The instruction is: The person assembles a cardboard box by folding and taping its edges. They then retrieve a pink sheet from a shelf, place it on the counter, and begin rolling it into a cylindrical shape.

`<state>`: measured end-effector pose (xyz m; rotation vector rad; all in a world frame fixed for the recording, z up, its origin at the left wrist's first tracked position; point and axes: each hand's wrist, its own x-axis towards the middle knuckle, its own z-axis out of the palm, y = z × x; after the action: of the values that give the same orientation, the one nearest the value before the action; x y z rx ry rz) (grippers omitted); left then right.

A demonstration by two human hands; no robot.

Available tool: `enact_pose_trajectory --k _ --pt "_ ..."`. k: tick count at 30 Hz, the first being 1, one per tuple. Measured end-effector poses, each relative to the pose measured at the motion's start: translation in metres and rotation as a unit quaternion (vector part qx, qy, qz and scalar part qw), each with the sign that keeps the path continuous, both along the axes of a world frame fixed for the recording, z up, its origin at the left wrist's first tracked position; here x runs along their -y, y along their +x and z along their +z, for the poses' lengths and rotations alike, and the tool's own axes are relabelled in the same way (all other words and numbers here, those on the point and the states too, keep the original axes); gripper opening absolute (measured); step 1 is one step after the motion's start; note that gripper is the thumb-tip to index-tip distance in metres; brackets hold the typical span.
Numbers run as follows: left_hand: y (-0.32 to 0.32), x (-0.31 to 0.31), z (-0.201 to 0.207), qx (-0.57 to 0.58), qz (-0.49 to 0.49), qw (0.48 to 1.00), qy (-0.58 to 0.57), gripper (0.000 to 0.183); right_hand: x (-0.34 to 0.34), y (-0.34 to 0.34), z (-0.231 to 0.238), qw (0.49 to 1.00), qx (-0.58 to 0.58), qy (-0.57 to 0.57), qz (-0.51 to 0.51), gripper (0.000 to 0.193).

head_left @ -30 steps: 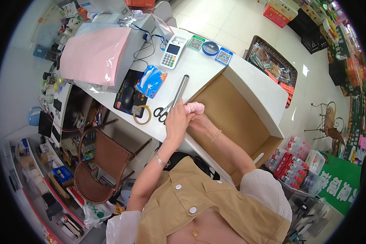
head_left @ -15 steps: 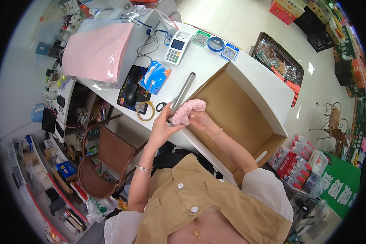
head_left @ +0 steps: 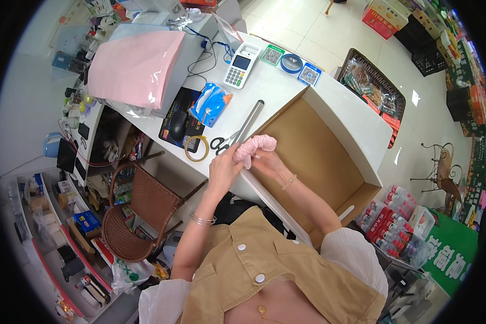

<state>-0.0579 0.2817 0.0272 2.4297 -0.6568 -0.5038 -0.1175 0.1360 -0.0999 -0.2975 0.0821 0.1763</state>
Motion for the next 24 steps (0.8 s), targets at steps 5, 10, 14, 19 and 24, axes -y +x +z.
enact_pose_trajectory --k 5,10,14,19,24 --pt "-0.005 0.010 -0.009 0.041 -0.005 0.999 0.033 0.064 -0.008 -0.004 -0.005 0.998 -0.057 0.006 -0.016 0.028" --pt "0.000 0.013 -0.014 0.027 -0.034 0.997 0.065 0.070 0.001 -0.002 -0.002 0.998 -0.046 -0.050 -0.004 0.030" --pt "0.003 0.032 -0.014 0.247 -0.090 0.964 -0.039 0.067 0.005 -0.001 0.008 0.993 -0.054 -0.110 -0.003 0.031" --pt "0.004 0.046 -0.019 0.186 -0.074 0.980 0.021 0.062 0.010 0.000 0.001 0.987 -0.093 -0.133 0.002 0.028" --pt "0.003 0.044 -0.023 0.188 -0.065 0.978 0.063 0.058 0.030 0.008 0.028 0.973 -0.094 -0.207 0.045 0.026"
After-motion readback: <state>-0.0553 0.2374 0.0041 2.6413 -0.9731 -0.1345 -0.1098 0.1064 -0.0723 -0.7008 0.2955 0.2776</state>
